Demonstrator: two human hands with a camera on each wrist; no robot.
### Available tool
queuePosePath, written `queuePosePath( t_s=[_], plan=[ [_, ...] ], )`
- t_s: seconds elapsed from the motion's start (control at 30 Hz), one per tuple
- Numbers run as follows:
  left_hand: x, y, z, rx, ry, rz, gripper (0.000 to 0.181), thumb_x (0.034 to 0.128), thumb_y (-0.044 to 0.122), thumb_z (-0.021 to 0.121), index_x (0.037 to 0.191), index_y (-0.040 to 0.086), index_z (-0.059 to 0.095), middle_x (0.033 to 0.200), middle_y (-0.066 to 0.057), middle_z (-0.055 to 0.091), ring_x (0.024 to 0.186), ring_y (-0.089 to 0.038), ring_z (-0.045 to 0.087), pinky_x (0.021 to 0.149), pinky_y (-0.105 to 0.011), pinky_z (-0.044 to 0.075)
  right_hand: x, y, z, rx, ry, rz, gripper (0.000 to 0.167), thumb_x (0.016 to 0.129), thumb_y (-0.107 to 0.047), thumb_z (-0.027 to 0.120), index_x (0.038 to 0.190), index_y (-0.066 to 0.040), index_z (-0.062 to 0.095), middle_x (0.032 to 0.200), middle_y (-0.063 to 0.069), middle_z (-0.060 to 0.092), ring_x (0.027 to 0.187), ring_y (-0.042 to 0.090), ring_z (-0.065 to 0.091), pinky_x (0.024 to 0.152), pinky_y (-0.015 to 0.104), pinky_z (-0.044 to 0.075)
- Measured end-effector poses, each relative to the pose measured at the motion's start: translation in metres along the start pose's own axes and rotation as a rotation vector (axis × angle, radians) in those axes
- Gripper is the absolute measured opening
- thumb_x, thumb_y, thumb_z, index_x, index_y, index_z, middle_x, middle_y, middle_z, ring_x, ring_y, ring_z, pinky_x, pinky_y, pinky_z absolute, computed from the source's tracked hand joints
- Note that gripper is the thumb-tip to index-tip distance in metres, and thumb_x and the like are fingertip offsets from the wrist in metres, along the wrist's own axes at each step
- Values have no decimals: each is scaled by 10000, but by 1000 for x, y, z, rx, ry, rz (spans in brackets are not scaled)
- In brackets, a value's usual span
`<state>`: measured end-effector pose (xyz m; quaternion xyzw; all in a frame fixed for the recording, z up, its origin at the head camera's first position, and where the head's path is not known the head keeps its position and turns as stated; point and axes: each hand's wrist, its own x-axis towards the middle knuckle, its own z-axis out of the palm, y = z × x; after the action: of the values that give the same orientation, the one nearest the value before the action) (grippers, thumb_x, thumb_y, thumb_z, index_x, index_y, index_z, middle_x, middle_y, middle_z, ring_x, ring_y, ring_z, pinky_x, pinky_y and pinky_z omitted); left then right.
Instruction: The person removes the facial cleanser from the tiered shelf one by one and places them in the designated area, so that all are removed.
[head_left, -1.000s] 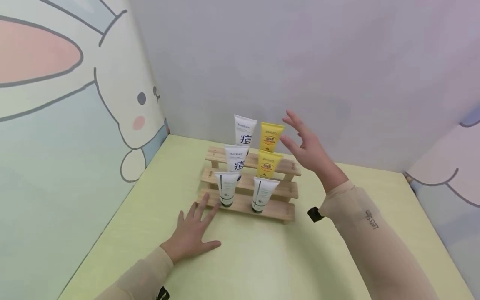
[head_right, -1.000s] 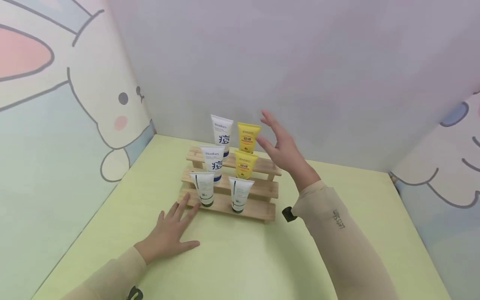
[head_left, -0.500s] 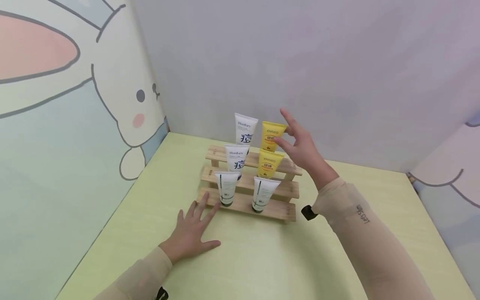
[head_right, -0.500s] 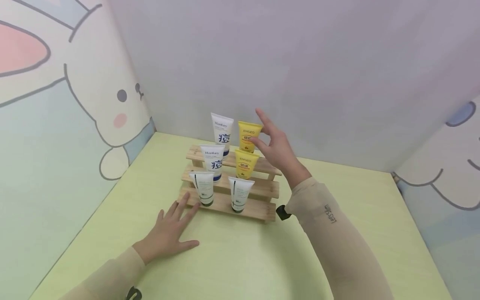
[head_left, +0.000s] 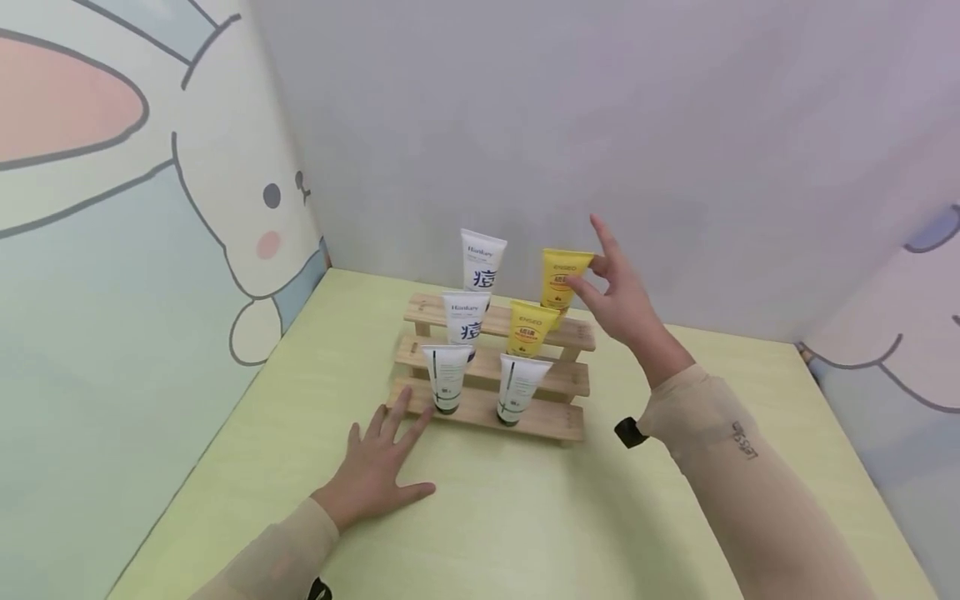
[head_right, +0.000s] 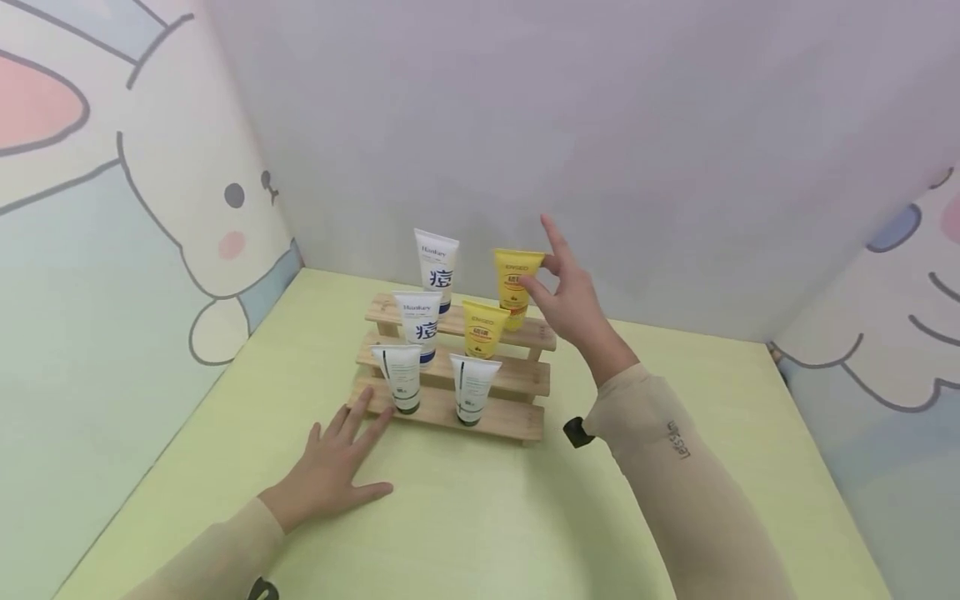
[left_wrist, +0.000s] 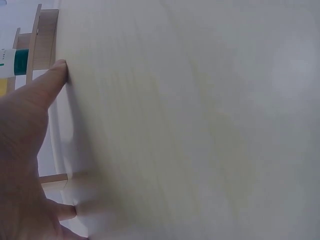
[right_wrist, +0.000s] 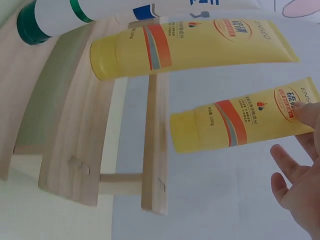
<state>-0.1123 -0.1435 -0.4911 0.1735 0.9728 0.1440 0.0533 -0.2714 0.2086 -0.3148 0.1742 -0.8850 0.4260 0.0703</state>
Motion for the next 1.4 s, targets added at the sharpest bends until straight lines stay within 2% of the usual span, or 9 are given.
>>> queuePosePath(
  t_s=[0.1, 0.27, 0.43, 0.5, 0.67, 0.77, 0.93, 1.2, 1.4],
  plan=[
    [-1, -3, 0, 11, 26, 6, 1066, 854, 677, 746, 1688, 278, 217, 1773, -163, -9, 1481, -609, 323, 1046, -878, 296, -12, 1, -17, 44, 13, 26, 919, 1044, -246, 663, 1677, -431, 23, 1442, 281, 613, 1483, 422, 458, 1221, 677, 291],
    [-2, -10, 1, 28, 66, 1, 1071, 851, 683, 744, 1688, 275, 215, 1774, -153, -16, 1468, -613, 340, 1033, -876, 312, -33, 11, -47, 84, -4, 126, 941, 1047, -311, 649, 1647, -494, -52, 1480, 294, 577, 1485, 446, 444, 1164, 686, 362],
    [-4, -13, -3, 39, 86, -7, 1068, 850, 678, 748, 1685, 257, 232, 1768, -179, 9, 1456, -623, 349, 1023, -878, 319, -51, 37, -66, 36, -47, 236, 971, 1049, -384, 633, 1617, -522, -142, 1531, 301, 523, 1500, 480, 402, 1176, 719, 315],
    [-5, -14, -5, 39, 88, -11, 1065, 850, 671, 753, 1683, 247, 242, 1765, -189, 18, 1452, -626, 352, 1019, -880, 322, -56, 51, -68, 29, -74, 281, 987, 1056, -371, 624, 1622, -491, -175, 1544, 323, 494, 1510, 493, 376, 1192, 727, 277],
    [-6, -17, -8, 38, 83, -14, 1060, 855, 663, 752, 1682, 236, 245, 1765, -191, 13, 1454, -623, 352, 1018, -880, 321, -57, 85, -59, 35, -160, 411, 1029, 1073, -311, 605, 1624, -386, -260, 1561, 375, 432, 1507, 518, 365, 1182, 753, 263],
    [-6, -19, -8, 47, 77, -20, 1060, 855, 671, 746, 1683, 243, 242, 1766, -186, 7, 1457, -617, 353, 1022, -878, 320, -51, 101, -48, 41, -206, 487, 1041, 1077, -289, 596, 1614, -356, -294, 1597, 386, 366, 1508, 532, 351, 1168, 756, 288],
    [-7, -21, -8, 40, 73, -20, 1067, 851, 676, 747, 1684, 244, 239, 1763, -196, 13, 1455, -622, 353, 1021, -882, 316, -37, 123, -33, 18, -241, 568, 1049, 1076, -290, 588, 1610, -285, -315, 1631, 400, 273, 1523, 558, 293, 1189, 739, 276],
    [-8, -19, -10, 34, 68, -20, 1067, 853, 663, 754, 1684, 234, 240, 1763, -193, 21, 1453, -617, 360, 1019, -882, 318, -23, 154, -10, 6, -236, 635, 1033, 1086, -296, 549, 1600, -134, -331, 1633, 398, 266, 1539, 535, 267, 1248, 676, 227],
    [-8, -19, -11, 36, 67, -23, 1067, 856, 656, 755, 1686, 238, 232, 1764, -192, 19, 1456, -616, 358, 1024, -880, 316, -24, 158, 2, -20, -205, 686, 992, 1089, -296, 509, 1598, -43, -304, 1605, 399, 317, 1533, 512, 286, 1277, 620, 210]
  ],
)
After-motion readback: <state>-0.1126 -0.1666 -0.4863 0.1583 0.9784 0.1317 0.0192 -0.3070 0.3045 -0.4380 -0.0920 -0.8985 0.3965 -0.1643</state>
